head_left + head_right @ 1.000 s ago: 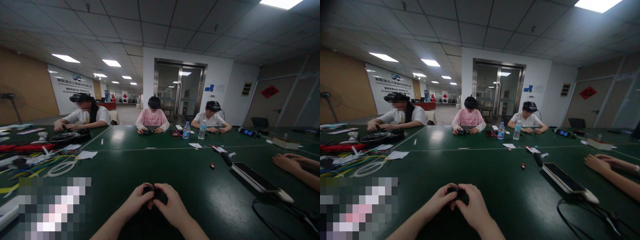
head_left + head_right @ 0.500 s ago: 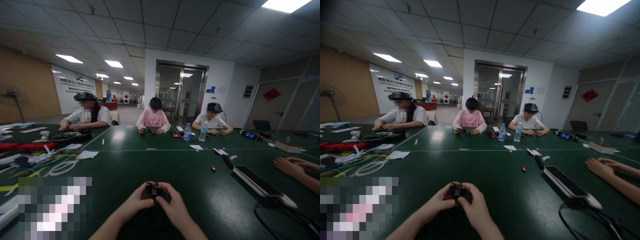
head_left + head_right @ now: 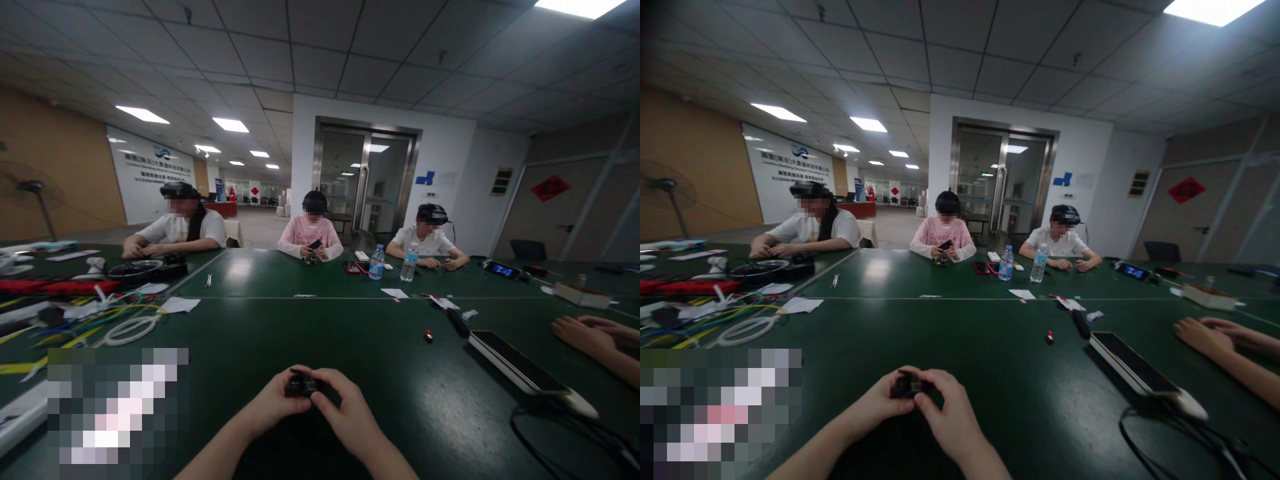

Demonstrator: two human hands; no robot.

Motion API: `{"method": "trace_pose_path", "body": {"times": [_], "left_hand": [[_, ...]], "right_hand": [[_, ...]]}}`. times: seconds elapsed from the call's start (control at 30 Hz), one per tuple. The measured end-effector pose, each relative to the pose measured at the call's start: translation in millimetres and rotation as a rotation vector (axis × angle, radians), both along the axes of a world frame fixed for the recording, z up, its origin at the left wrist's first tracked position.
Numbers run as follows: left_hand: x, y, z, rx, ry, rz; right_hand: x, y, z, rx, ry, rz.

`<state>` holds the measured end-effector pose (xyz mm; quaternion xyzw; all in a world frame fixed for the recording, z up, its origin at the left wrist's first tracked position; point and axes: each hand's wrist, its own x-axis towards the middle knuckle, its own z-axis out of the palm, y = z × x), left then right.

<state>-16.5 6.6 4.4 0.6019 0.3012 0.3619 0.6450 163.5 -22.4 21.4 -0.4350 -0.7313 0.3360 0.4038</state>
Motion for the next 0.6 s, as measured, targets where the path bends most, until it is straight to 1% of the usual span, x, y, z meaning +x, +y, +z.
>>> {"method": "trace_pose_path", "body": {"times": [0.13, 0.27, 0.47, 0.6], "left_hand": [[1.3, -2.6, 3.7, -0.039, -0.024, 0.007], [1.5, -3.9, 4.8, -0.032, 0.006, 0.021], [2.5, -2.9, 3.5, -0.014, 0.045, 0.006], [3.5, -2.3, 0.2, 0.055, 0.079, -0.023]], "right_hand": [[0.1, 2.3, -3.4, -0.025, -0.033, -0.026], [0.2, 2.3, -3.6, -0.030, -0.063, -0.048], [1.2, 1.8, 1.5, -0.045, -0.057, -0.031], [4.3, 1.2, 5.0, -0.080, -0.109, 0.015]]}}
